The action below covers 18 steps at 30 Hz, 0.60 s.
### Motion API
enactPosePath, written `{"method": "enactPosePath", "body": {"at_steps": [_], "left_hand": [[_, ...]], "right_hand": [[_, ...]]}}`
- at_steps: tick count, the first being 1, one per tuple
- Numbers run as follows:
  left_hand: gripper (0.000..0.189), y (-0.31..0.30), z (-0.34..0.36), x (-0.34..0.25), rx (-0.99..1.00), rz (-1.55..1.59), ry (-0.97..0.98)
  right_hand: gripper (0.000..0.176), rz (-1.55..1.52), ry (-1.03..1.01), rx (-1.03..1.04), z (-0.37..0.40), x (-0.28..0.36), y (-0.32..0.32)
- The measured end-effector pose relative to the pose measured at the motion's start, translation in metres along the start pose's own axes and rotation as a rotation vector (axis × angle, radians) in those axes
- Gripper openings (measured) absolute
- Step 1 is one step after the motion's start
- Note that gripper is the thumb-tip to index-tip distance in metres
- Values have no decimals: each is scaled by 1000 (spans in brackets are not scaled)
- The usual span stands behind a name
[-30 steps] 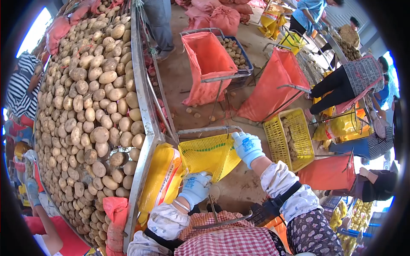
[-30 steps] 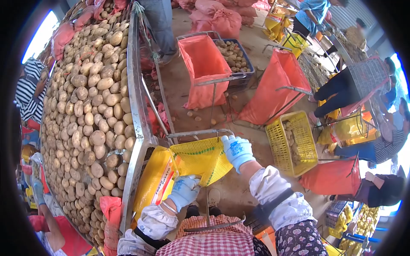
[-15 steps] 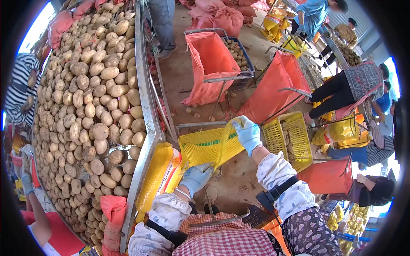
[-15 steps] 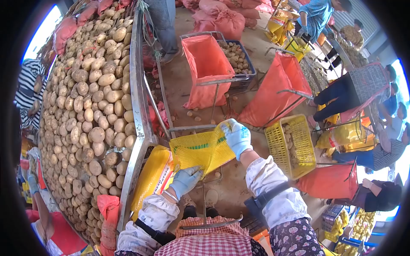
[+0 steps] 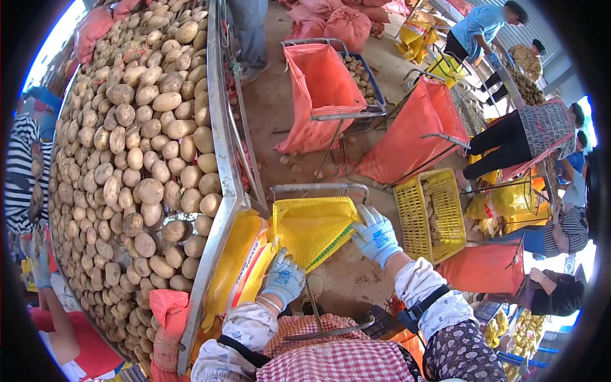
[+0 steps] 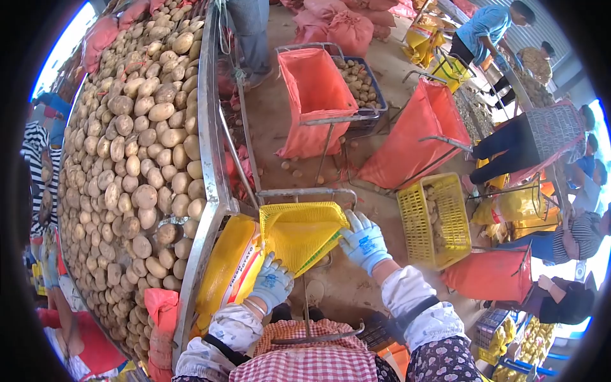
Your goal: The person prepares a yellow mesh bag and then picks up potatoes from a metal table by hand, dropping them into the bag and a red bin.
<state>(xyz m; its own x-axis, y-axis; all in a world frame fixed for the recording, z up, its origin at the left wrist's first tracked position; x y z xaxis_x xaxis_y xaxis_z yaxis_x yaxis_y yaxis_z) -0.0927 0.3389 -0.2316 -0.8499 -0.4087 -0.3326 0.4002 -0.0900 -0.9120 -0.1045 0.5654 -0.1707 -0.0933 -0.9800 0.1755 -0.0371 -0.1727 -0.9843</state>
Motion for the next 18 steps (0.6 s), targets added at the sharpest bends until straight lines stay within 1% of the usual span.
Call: {"method": "enactPosePath", "body": {"at_steps": [1,2,4,5,6,8,9,10,11,12,14,16,18], "left_hand": [[27,0,2,-3,14,-45,14],[27,0,5,-5,14,-48,9],[24,-12,11,-15,29,-54,22],[23,-17,14,-19,47,11,8],[23,-28,18,-24,48,7,5],[23,-38,22,-27,72,80,-48],[23,-35,22,-28,65,74,-52],[25,-39,22,-28,-59,51,-49],[27,-43,22,-28,-182,30,-46],[27,-46,19,-30,-187,27,-49],[30,-59,9,-33,-249,-10,-78],[30,-56,0,-33,-260,-20,-76],[30,-55,-2,-33,-265,-28,-80]], "right_hand": [[36,11,6,-3,3,12,-6],[36,7,2,-5,6,20,-11],[40,15,-145,45,13,44,-17],[40,63,-184,146,15,53,-16],[40,60,-186,143,14,52,-18],[39,206,-338,320,10,52,-9],[37,260,-311,347,-1,50,-16],[42,259,-244,368,-14,43,-27],[45,223,-218,257,-28,36,-40],[48,186,-192,150,-38,28,-52],[50,252,-198,140,-52,17,-51],[52,320,-210,126,-62,15,-52],[51,239,-107,239,-69,13,-46]]}}
Point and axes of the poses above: each hand's wrist, its own z-axis away from the middle knuckle, its own y-axis out of the palm, x = y × z, the point moved 7 cm from there along -z, towards the middle knuckle, and after that the axes turned 12 degrees about y, right-handed, at the moved point
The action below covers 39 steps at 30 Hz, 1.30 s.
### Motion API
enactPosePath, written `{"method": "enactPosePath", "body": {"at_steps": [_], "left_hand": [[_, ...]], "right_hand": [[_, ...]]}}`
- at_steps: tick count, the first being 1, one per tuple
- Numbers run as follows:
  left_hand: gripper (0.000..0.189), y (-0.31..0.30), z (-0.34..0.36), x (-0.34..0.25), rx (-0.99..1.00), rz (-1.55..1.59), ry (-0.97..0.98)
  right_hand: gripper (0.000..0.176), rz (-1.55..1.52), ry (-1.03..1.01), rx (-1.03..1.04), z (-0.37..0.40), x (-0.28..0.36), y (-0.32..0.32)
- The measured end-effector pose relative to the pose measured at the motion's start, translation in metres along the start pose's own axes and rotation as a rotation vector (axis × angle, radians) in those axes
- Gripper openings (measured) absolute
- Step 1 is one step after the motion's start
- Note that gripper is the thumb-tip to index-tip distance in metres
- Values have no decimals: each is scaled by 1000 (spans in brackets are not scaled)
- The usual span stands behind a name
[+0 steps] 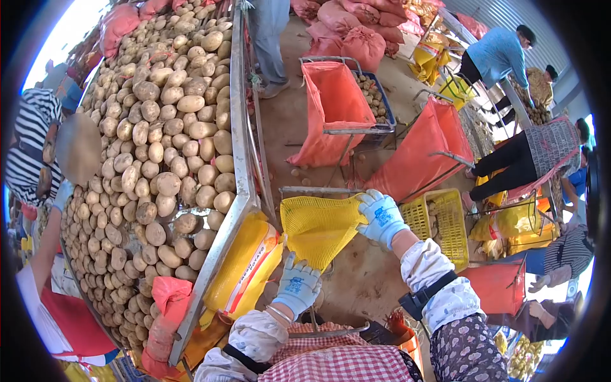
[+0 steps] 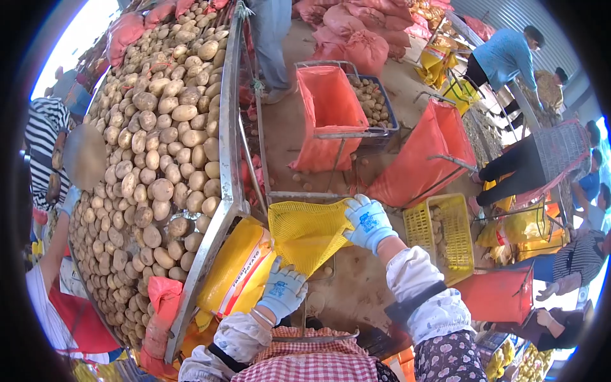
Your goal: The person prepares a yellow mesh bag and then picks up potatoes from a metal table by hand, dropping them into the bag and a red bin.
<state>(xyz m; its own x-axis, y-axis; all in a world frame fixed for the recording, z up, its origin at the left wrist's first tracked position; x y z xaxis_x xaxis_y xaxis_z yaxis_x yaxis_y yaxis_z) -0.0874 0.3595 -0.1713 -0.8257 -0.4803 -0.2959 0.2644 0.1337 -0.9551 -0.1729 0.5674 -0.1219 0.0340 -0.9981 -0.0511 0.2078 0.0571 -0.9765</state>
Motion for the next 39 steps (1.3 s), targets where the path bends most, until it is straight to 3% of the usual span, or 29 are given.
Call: {"method": "enactPosePath", "body": {"at_steps": [4,6,7,12,13,15,16,19,21,22,24,25,26,29,30,32,33,34,35,36,38,39], "left_hand": [[29,0,14,5,7,76,-74],[29,3,21,9,38,87,-110],[29,7,27,9,52,62,-111],[43,1,53,5,61,45,-114],[54,-14,54,-1,101,130,-110],[82,-34,63,-17,156,237,-58],[82,-44,64,-28,133,263,27],[86,-42,84,-54,160,258,190],[94,-38,85,-66,416,123,248],[94,-33,88,-65,416,105,228],[95,-12,94,-64,227,199,153],[91,-1,99,-66,-17,-98,214],[91,-5,99,-65,-21,-100,205],[82,-33,91,-36,89,-54,27],[82,-35,88,-35,79,-51,22],[78,-20,82,-34,316,45,-3],[68,-27,84,-35,285,53,15],[68,-28,90,-31,283,62,32],[61,-42,93,-26,100,-41,88],[56,-57,97,-29,-86,-125,158],[55,-71,90,-27,-1,-64,225],[54,-70,85,-22,94,-54,242]], "right_hand": [[52,-53,149,193,-2,3,10],[55,-187,186,267,6,7,29],[55,-394,277,303,9,3,55],[40,-319,69,147,44,39,77],[36,-239,-22,80,49,49,73],[32,-231,-94,225,68,61,73],[33,-270,-110,208,79,65,67],[43,-287,-226,212,101,89,39],[48,-283,-286,264,106,101,23],[48,-288,-307,246,107,104,17],[53,-229,-327,278,112,104,12],[75,-190,-354,383,117,106,14],[75,-184,-362,382,125,110,8],[118,23,-358,556,145,119,6],[118,35,-360,556,151,127,5],[118,304,-299,535,166,130,12],[118,312,-290,537,169,129,22],[107,303,-269,415,168,127,32],[97,293,-241,299,172,124,39],[86,273,-226,366,171,127,35],[60,164,-96,469,158,133,0],[62,79,-107,287,161,122,11]]}}
Point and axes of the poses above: each hand's wrist, its own z-axis away from the middle knuckle, its own y-axis out of the palm, x = y × z, the point moved 7 cm from there along -z, towards the middle knuckle, and after that the axes turned 12 degrees about y, right-handed, at the moved point
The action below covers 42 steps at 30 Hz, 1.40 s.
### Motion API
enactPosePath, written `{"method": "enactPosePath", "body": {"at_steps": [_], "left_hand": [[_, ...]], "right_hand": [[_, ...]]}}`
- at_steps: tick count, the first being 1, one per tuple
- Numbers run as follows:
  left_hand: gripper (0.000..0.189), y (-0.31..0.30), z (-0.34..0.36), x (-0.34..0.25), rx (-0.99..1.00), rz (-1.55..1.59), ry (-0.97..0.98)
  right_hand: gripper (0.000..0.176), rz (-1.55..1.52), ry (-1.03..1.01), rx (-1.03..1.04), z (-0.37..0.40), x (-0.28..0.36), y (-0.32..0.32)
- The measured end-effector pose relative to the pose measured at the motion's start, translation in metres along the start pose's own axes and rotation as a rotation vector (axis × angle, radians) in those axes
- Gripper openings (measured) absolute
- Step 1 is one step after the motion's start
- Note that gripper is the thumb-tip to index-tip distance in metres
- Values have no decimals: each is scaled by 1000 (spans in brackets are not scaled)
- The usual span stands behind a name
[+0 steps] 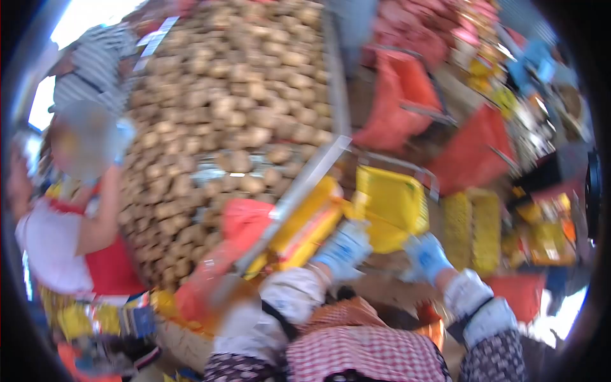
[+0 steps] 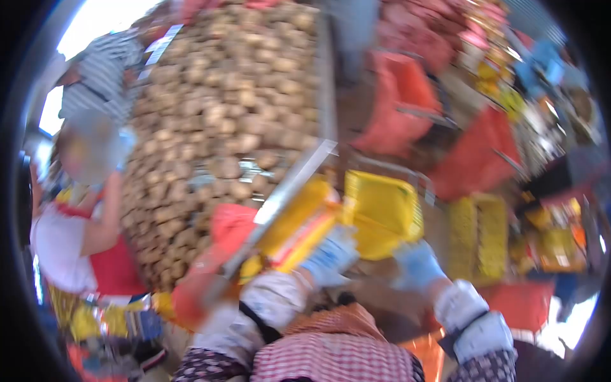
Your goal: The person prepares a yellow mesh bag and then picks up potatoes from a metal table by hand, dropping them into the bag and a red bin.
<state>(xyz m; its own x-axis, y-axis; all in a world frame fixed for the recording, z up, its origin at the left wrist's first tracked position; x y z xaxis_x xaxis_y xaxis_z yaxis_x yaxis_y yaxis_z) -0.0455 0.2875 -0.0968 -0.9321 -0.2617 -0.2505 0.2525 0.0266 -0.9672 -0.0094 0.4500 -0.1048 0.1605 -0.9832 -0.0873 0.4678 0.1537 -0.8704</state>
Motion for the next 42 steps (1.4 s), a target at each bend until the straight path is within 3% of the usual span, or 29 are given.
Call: {"method": "enactPosePath", "body": {"at_steps": [1,2,4,5,7,9,11,13,14,15,17,21,25,27,29,33,36,39,42], "left_hand": [[55,1,0,2,-13,45,64],[57,6,1,4,0,55,78],[60,11,-7,-1,8,60,123],[64,16,-4,1,86,69,51],[69,28,5,2,177,71,-22],[71,32,9,3,158,47,-79],[62,30,10,4,144,8,-97],[50,40,15,19,182,118,-217],[47,43,22,25,55,108,-214],[47,55,26,25,64,103,-217],[51,60,37,34,-177,196,-359],[56,80,47,42,-241,261,-457],[66,82,44,43,-385,540,-540],[66,75,41,36,-482,609,-457],[62,79,44,33,-518,475,-410],[53,91,38,31,-278,396,-392],[47,97,37,29,-259,474,-396],[44,98,33,28,-278,459,-365],[43,83,37,25,-316,404,-351]], "right_hand": [[71,18,-33,-109,5,-6,11],[86,37,-34,-30,7,-6,9],[93,57,-60,-64,9,-11,11],[93,62,-31,-63,10,-15,8],[92,95,-48,108,12,-12,20],[82,52,-41,78,13,-15,20],[61,-62,-6,42,8,-20,24],[52,-72,-22,9,-1,-19,31],[42,-80,-29,-16,-3,-17,34],[42,-88,-34,-19,-3,-15,34],[35,-110,-42,8,-5,-15,33],[38,-71,-77,21,-12,-10,49],[46,-224,-57,43,-11,-11,52],[50,-301,-1,80,-11,-14,66],[49,-371,-10,9,-17,-17,78],[32,-384,-11,-144,-16,-22,97],[20,-447,13,-209,-8,-16,84],[27,-690,36,-269,-15,-32,110],[40,-812,-124,-206,-14,-38,108]]}}
Point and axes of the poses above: each hand's wrist, its own z-axis away from the middle knuckle, its own y-axis out of the palm, x = y × z, the point moved 7 cm from there along -z, towards the middle knuckle, and after that the axes turned 12 degrees about y, right-handed, at the moved point
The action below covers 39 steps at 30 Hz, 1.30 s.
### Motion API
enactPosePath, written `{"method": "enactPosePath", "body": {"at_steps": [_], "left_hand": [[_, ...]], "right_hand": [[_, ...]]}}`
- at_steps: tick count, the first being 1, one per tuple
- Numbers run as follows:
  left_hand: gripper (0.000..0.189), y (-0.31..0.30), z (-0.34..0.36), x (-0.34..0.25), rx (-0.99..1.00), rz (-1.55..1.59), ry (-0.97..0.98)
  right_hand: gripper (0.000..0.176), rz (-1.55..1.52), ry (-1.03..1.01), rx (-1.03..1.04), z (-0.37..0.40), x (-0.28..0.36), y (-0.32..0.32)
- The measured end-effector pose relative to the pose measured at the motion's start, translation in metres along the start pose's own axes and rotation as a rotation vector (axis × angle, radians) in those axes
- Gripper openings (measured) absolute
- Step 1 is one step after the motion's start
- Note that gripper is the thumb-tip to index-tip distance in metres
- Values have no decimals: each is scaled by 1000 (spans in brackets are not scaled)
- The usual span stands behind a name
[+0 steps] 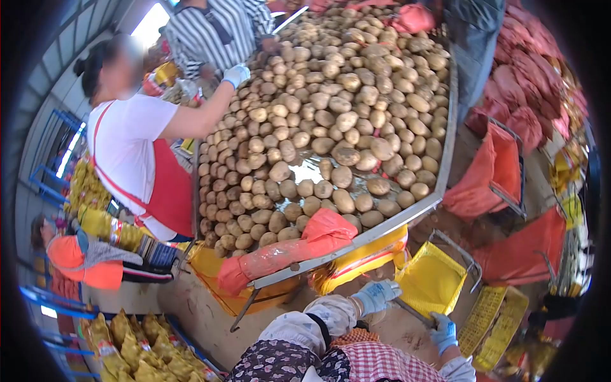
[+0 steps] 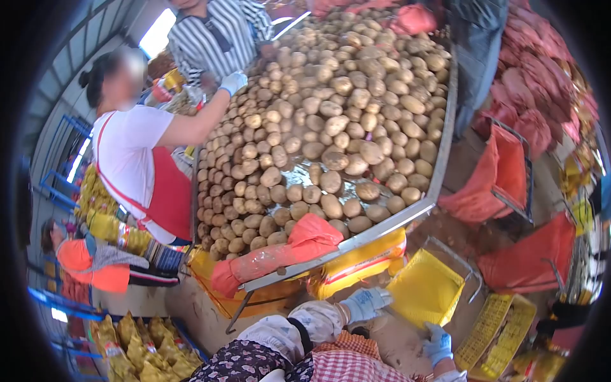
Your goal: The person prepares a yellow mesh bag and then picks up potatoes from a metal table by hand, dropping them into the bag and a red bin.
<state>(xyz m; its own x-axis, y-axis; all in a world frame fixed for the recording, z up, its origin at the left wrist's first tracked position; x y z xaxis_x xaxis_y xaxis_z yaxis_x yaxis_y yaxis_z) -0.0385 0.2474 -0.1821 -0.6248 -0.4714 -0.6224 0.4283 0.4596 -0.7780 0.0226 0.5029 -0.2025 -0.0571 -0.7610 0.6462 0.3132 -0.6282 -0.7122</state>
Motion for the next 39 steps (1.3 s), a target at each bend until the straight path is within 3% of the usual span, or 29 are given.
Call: {"method": "enactPosePath", "body": {"at_steps": [1,3,5,7,8,9,11,13,15,16,17,18,19,20,21,22,23,24,26,27,30,31,33,34,35,38,39], "left_hand": [[45,-1,3,-6,-40,1,58],[43,-4,7,-4,-62,18,-23],[44,2,5,-2,45,43,-62],[46,6,6,5,-29,20,-47],[48,8,5,7,-90,16,-38],[50,4,4,6,-153,11,-27],[53,2,5,-7,-180,-35,59],[57,-11,7,-19,-203,-89,154],[54,-25,24,-41,-201,-70,288],[47,-54,39,-47,-322,-2,326],[42,-91,53,-51,-303,115,266],[37,-130,72,-52,-283,230,205],[34,-171,98,-44,-387,155,118],[31,-204,130,-31,-492,80,25],[28,-230,170,-14,-707,-215,-23],[31,-268,212,0,-804,-352,-209],[36,-296,256,38,-948,-189,-427],[45,-305,308,58,-992,-373,-802],[60,-307,387,105,-899,-799,-1200],[60,-296,395,120,-907,-783,-1195],[74,-266,398,144,-678,-688,-1196],[72,-262,396,146,-680,-729,-1169],[70,-266,395,144,-731,-480,-1015],[61,-272,397,137,-864,-375,-906],[61,-271,402,136,-870,-372,-918],[51,-260,446,131,-1757,130,-713],[51,-255,447,133,-1758,135,-720]], "right_hand": [[40,5,-24,18,0,6,-3],[43,-50,23,46,1,11,-4],[43,120,-25,46,1,10,-1],[44,263,95,76,-1,11,3],[45,329,-77,-50,-4,7,6],[45,341,-79,-44,-4,4,9],[46,376,-208,-255,-2,11,2],[46,401,-113,-226,4,-1,3],[51,530,-287,-194,27,21,1],[57,608,-437,-156,35,-3,3],[57,621,-414,-166,41,1,-6],[57,661,-234,6,40,0,-16],[57,691,-52,180,42,10,-31],[48,525,-228,-187,56,95,-59],[48,541,-215,-194,43,122,-57],[45,513,-221,-290,30,146,-61],[43,485,-233,-387,14,172,-65],[40,431,-227,-351,-8,202,-58],[37,306,-282,-269,-62,279,-35],[37,241,-397,-210,-87,328,-19],[43,282,-550,-139,-151,436,40],[48,348,-544,-166,-172,466,59],[53,412,-547,-179,-208,496,94],[56,502,-478,-171,-231,495,117],[58,594,-407,-164,-248,490,136],[54,792,-413,-158,-268,481,166],[54,797,-413,-151,-269,482,165]]}}
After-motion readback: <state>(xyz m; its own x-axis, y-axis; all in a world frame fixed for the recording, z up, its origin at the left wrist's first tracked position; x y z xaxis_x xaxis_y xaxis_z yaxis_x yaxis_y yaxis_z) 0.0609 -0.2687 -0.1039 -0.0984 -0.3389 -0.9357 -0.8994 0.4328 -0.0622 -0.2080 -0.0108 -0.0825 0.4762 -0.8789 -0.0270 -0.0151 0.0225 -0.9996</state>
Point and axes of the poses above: each hand's wrist, its own z-axis away from the middle knuckle, its own y-axis out of the palm, x = y × z, the point moved 7 cm from there along -z, towards the middle knuckle, and after that the axes turned 12 degrees about y, right-handed, at the moved point
